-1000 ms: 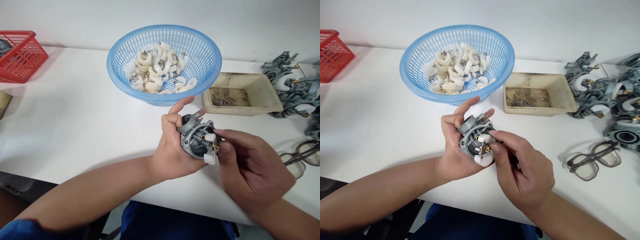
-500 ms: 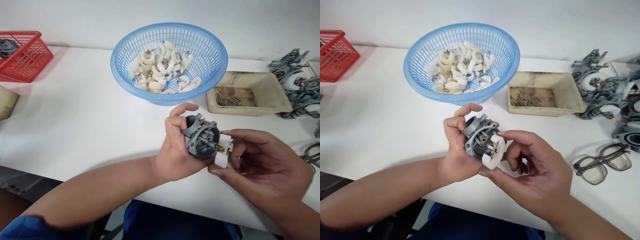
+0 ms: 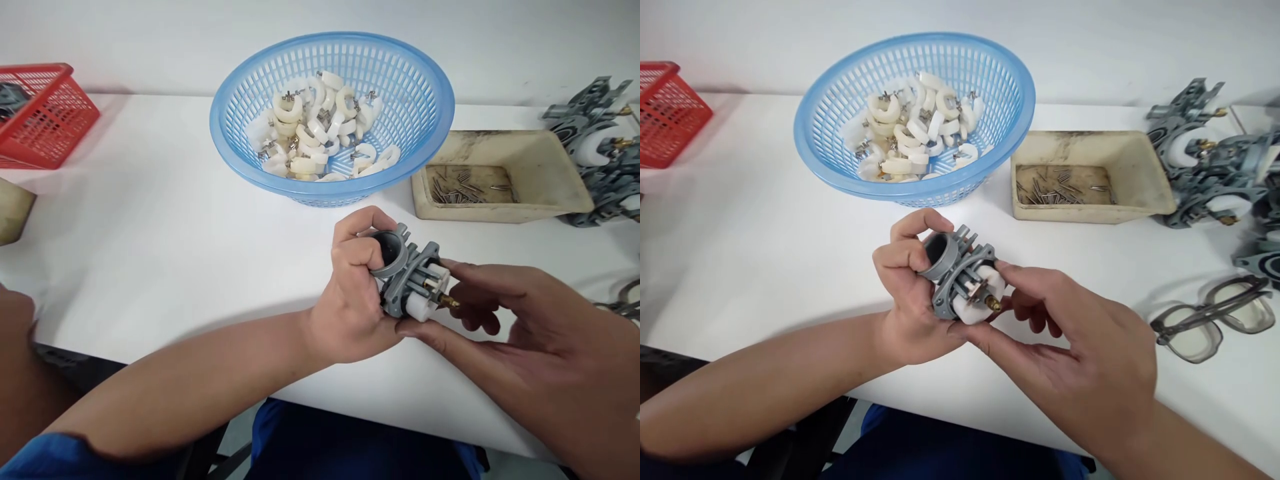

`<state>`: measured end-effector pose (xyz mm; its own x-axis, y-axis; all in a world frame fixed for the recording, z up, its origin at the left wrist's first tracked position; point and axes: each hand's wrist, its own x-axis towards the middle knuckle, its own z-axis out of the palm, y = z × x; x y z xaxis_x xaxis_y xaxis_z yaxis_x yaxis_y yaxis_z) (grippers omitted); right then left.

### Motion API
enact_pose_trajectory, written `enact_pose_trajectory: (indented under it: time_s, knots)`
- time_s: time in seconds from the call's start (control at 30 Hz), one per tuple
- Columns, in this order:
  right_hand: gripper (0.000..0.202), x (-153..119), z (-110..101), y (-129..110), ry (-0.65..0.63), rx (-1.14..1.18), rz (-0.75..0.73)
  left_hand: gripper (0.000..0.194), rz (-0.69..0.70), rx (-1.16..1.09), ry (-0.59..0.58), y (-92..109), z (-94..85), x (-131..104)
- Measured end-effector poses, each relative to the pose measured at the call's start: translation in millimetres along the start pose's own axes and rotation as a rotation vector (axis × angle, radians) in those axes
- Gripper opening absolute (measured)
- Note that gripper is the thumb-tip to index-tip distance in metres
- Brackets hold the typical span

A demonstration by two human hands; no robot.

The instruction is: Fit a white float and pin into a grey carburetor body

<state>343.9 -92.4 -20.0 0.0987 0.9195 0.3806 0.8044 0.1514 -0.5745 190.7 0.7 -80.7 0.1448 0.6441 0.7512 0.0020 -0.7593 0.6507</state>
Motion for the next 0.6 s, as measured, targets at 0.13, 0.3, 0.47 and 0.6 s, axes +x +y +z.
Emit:
enact_pose_trajectory:
  time_s: [0.13,0.3,0.47,0.6]
  knots:
    - [0.041,1,5,6,0.007,0.065,-0.034,0.069,0.092,-0.053,-0.066,1,-5.0,3]
    - [0.048,4,10,6,0.008,0.341,-0.028,0.069,0.117,-0.015,0.011,2,1.7,0]
    - [0.049,7,11,1,-0.012,0.434,0.062,0.073,0.169,0.068,0.03,2,5.5,-2]
    - [0.045,5,12,-1,0.008,0.47,0.028,0.072,0.151,0.066,-0.002,5,2.3,-3]
